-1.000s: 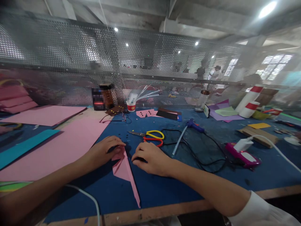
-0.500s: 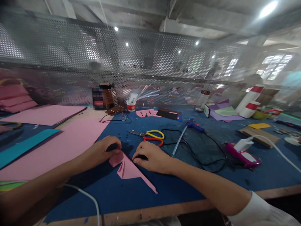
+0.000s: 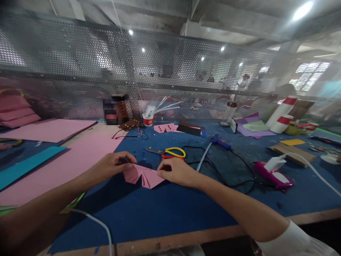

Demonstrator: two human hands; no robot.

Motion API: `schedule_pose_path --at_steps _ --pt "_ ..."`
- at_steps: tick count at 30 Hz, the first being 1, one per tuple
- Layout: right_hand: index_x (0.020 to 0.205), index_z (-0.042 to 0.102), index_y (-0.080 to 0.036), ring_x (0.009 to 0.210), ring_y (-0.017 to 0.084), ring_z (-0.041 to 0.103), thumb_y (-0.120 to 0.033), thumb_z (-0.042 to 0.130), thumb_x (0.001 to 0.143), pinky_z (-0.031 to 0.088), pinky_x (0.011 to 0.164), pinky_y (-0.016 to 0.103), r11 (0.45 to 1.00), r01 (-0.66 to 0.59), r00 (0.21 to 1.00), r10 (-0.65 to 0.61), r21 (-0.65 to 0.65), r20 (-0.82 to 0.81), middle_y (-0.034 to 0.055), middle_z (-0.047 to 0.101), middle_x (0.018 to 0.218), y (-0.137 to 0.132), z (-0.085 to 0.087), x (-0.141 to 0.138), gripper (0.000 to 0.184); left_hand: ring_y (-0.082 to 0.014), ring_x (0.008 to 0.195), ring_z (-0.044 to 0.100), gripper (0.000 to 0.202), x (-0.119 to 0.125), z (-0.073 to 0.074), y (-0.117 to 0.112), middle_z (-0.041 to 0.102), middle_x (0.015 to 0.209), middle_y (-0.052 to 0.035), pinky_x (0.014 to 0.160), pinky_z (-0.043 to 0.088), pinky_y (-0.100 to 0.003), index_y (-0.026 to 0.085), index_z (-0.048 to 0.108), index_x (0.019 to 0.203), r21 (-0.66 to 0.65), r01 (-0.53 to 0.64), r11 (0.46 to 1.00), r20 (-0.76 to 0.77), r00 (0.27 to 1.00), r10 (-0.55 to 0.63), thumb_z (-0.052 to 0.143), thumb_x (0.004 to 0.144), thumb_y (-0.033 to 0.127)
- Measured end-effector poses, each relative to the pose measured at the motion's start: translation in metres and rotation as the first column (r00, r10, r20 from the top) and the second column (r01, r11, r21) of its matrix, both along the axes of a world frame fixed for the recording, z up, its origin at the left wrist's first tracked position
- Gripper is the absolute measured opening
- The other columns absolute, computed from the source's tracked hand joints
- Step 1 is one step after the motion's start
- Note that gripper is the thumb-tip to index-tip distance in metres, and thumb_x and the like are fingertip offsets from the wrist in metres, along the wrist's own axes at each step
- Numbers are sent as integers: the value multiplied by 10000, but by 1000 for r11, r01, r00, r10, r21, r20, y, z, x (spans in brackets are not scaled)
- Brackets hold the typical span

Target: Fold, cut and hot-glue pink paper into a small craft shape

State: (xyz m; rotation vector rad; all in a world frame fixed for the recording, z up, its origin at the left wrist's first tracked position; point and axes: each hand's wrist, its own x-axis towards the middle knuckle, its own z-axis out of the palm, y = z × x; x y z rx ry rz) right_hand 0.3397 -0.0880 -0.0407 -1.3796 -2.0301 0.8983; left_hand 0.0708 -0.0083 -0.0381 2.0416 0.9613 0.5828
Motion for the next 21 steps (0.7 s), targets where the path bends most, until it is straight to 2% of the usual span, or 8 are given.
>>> schedule_pose_path --at_steps 6,9,11,13,15,16,18,21 --pt "882 735 -176 718 143 625 -229 599 870 432 639 237 997 -36 997 30 75 78 10 714 796 -5 6 -4 147 -182 772 610 263 1 5 -9 705 826 -15 679 439 -243 181 721 888 -109 183 977 -75 979 -192 608 846 415" --pt "897 735 -194 786 159 637 -222 625 875 448 720 263 976 -77 988 48 202 146 13 722 848 -9 10 -6 115 -155 682 584 262 2 7 -14 681 734 1 609 409 -223 174 724 811 -190 226 955 -95 964 -247 625 831 416" --pt "973 718 -210 946 206 618 -236 662 869 439 855 328 916 -46 983 -30 399 183 39 711 978 -11 14 -5 121 -144 644 575 234 3 8 -14 669 697 4 591 406 -220 169 713 771 -239 213 947 -57 971 -232 645 811 389" --pt "1039 690 -223 1065 257 558 -256 661 884 390 949 413 795 36 968 -178 606 177 71 674 1077 -12 17 -3 161 -141 604 571 228 4 9 -13 660 656 0 577 417 -229 162 699 759 -282 140 949 20 990 -140 664 792 385" --pt "1014 670 -220 1055 268 544 -263 614 919 387 950 443 697 132 954 -283 704 102 90 655 1057 -12 19 -2 118 -141 580 570 254 6 9 -12 648 628 -6 567 426 -239 154 688 777 -325 55 944 109 994 -21 671 788 408" --pt "982 659 -217 1012 254 557 -265 590 933 411 925 427 689 177 954 -296 703 49 88 652 1021 -11 20 -1 97 -140 578 567 271 6 9 -13 642 626 -8 566 426 -242 150 684 792 -344 20 939 146 989 32 673 788 421" --pt "945 633 -212 913 211 588 -284 570 942 463 851 369 742 274 954 -290 613 -76 69 651 966 -8 18 0 96 -129 584 548 293 8 7 -15 629 643 -8 562 412 -236 144 676 807 -375 -19 927 189 977 96 684 784 436" --pt "999 601 -194 828 173 619 -376 604 912 505 757 312 872 364 925 -297 328 -237 51 667 953 0 10 -1 202 -106 565 483 302 11 1 -21 593 638 10 520 345 -216 148 670 802 -415 12 910 191 979 74 713 768 445"
